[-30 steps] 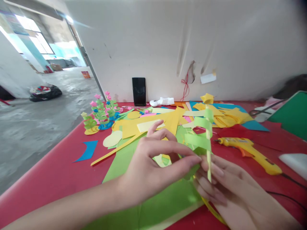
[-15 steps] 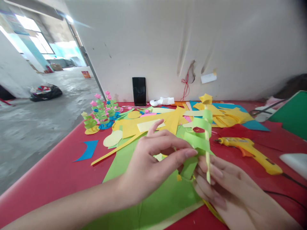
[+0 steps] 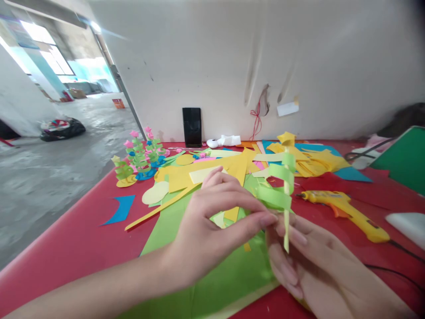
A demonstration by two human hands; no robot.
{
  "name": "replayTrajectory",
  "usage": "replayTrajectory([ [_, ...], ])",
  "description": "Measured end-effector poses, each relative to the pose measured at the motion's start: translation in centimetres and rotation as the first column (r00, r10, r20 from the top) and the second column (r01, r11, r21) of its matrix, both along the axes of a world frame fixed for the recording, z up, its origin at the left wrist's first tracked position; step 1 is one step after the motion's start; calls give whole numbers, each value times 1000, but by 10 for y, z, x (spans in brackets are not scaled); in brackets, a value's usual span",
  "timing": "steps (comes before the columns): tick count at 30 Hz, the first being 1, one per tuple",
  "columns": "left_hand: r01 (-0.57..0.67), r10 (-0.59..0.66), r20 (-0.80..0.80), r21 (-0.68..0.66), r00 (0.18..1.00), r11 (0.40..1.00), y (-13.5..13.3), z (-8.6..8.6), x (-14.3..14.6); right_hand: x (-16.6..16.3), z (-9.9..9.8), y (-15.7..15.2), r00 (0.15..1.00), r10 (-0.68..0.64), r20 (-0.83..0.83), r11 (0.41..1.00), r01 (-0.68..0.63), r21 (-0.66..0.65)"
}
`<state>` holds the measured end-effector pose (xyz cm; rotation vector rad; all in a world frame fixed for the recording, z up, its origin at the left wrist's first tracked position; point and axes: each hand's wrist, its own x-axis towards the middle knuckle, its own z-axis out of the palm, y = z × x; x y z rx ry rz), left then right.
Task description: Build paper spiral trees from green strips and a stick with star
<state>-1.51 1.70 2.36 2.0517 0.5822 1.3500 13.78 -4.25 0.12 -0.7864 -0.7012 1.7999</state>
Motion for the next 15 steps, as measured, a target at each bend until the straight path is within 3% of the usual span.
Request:
replayTrajectory([
  [7,-5,5,10,-17,1000,1000,-3,2,1,-2,0,-2,999,9,-46,1000,-8,26],
  [15,-29,28,17,76,999,997,-3,3,1,-3,7,3,997,-31,-75,997,36,72],
])
